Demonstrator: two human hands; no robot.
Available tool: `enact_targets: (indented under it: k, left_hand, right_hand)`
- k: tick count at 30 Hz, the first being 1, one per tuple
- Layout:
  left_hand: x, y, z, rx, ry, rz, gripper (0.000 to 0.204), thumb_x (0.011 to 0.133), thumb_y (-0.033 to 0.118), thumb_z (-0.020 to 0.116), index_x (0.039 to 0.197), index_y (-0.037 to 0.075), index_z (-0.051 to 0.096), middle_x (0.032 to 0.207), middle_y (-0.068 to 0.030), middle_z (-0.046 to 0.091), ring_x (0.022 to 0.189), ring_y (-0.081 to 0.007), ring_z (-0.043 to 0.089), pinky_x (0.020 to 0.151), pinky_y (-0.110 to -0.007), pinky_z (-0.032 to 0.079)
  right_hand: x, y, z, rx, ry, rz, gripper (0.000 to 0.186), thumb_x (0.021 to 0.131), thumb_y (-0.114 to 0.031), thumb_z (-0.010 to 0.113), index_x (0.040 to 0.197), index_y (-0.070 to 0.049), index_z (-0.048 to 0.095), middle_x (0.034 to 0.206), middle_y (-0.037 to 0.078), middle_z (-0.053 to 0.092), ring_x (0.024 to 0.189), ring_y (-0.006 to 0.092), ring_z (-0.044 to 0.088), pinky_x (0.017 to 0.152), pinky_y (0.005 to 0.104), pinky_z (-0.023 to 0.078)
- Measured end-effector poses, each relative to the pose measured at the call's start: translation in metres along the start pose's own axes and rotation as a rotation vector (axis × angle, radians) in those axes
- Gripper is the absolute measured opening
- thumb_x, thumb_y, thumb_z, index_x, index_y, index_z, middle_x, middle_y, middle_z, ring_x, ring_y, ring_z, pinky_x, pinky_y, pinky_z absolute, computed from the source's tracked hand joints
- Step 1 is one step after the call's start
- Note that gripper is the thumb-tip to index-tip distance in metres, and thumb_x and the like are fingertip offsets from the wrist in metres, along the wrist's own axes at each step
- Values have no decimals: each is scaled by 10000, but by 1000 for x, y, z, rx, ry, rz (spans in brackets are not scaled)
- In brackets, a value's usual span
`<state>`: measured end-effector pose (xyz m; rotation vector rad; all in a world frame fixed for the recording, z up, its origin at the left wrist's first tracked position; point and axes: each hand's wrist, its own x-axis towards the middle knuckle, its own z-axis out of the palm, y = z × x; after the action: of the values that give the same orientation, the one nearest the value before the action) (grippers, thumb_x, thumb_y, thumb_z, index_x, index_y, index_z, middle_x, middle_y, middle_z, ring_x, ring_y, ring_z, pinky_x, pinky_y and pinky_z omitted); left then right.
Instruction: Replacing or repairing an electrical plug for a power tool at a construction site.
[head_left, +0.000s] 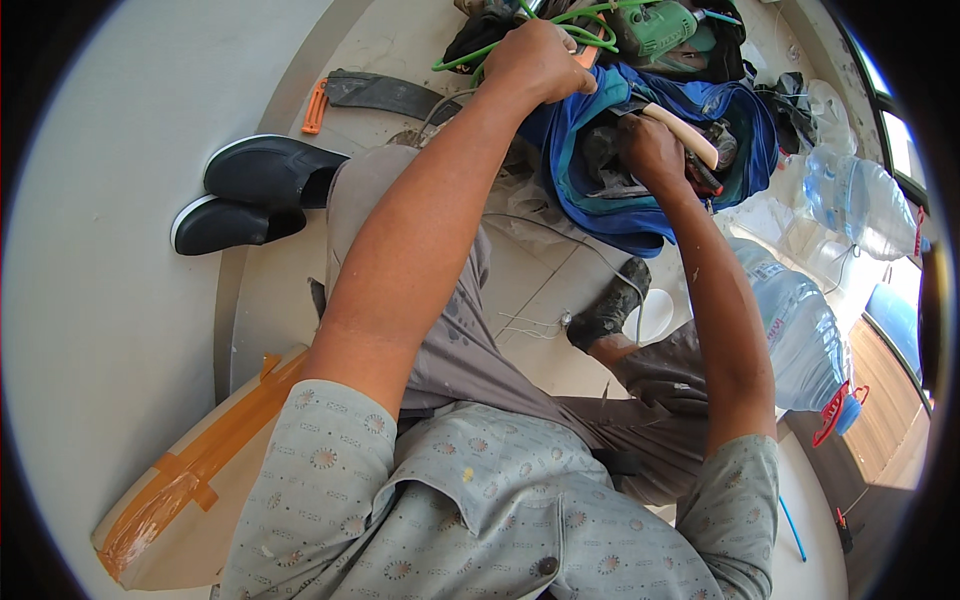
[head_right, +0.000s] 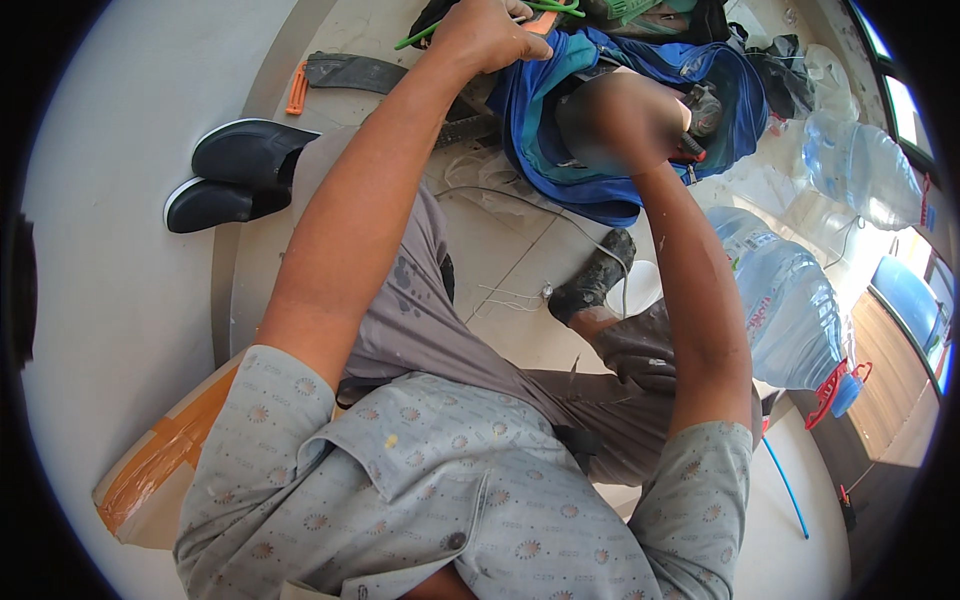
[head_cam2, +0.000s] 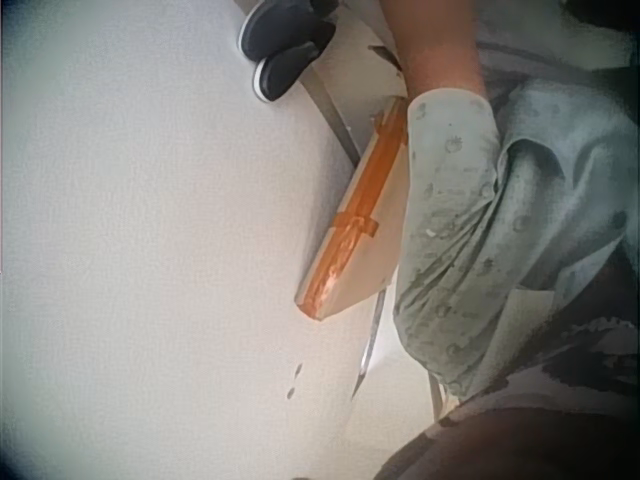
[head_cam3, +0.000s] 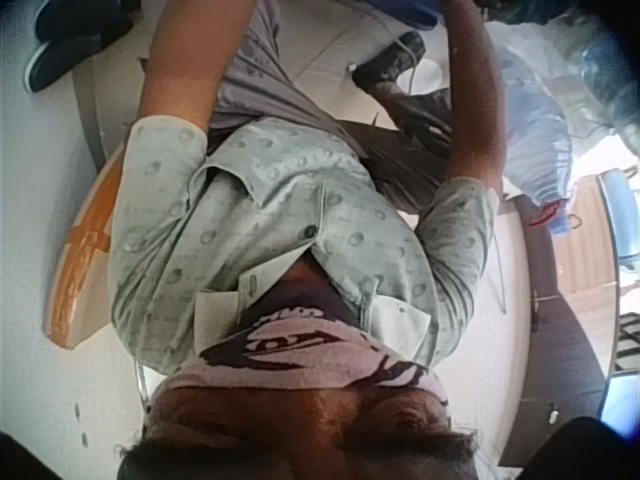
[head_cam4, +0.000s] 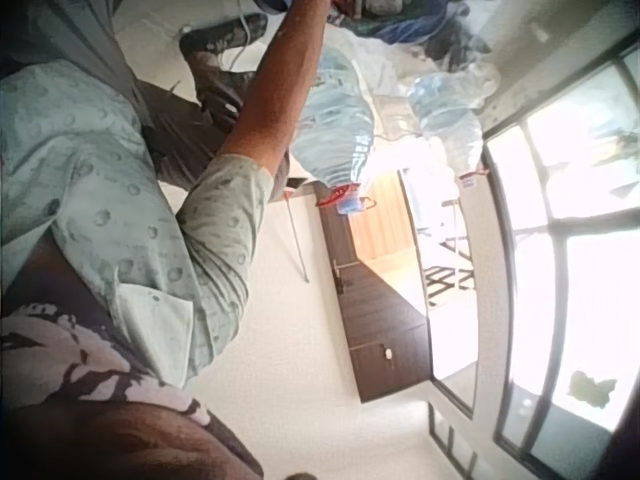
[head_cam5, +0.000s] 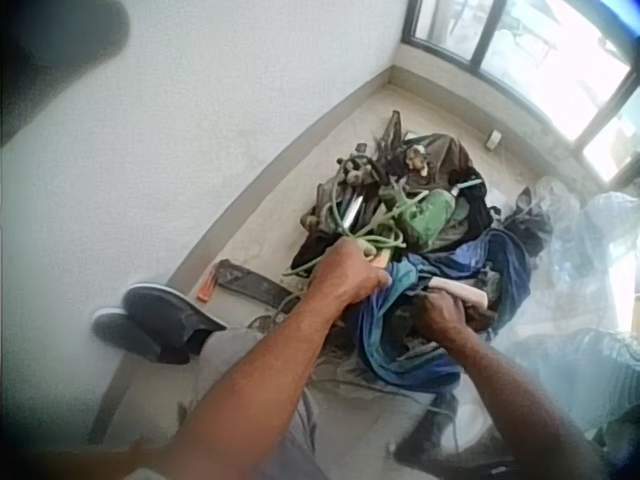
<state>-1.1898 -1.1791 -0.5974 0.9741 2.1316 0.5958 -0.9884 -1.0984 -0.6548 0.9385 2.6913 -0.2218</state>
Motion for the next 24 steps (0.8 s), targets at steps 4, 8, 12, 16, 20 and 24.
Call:
enact_targets:
  k: [4, 8, 12, 16, 20, 24]
  left_hand:
    - [2, -1, 5, -1, 5, 26, 620, 579, 379, 839, 1139, 169, 678, 1097, -123, 674, 998, -288, 656, 861, -391, 523]
    - [3, -2, 3, 9, 15, 30, 626, 580, 378, 837, 1146, 166, 675, 1096, -127, 674, 996, -286, 657, 859, -391, 524]
    - [3, -3, 6, 7, -1, 27, 641, 576, 384, 838, 1151, 156, 671, 1098, -130, 673, 995, -286, 657, 861, -389, 521]
    - [2, -3, 5, 13, 8, 45, 652, 580, 383, 838, 1159, 139, 664, 1101, -135, 671, 993, -291, 657, 867, -390, 516]
    - [1, 1, 2, 15, 1, 19, 655, 579, 374, 840, 1158, 126, 663, 1096, -142, 672, 994, -293, 657, 870, -390, 513]
    - [2, -3, 6, -31, -2, 35, 656, 568, 361, 843, 1149, 114, 667, 1086, -150, 674, 992, -297, 657, 869, -387, 512]
  right_hand:
    - [3, 6, 5, 31, -45, -13, 124, 797, -157, 574, 847, -66, 642, 856, 159, 644, 834, 361, 635, 741, 476, 504]
    - [-18, 19, 15, 193, 2, -71, 102, 801, -143, 562, 819, -76, 637, 858, 141, 612, 857, 339, 628, 746, 464, 502]
    - [-34, 19, 34, -39, 81, -270, 146, 777, -119, 557, 857, -140, 677, 873, 103, 552, 855, 283, 613, 722, 397, 508]
    - [-30, 4, 33, -25, 198, -164, 202, 744, -115, 567, 871, -180, 711, 847, 90, 549, 805, 269, 611, 702, 364, 511]
    - [-17, 5, 35, 1, 189, -166, 170, 740, -122, 572, 819, -168, 715, 826, 90, 562, 761, 278, 621, 683, 383, 515]
    - [-7, -5, 41, -75, 136, -100, 113, 727, -151, 593, 735, -124, 702, 854, 87, 593, 721, 284, 634, 623, 400, 514]
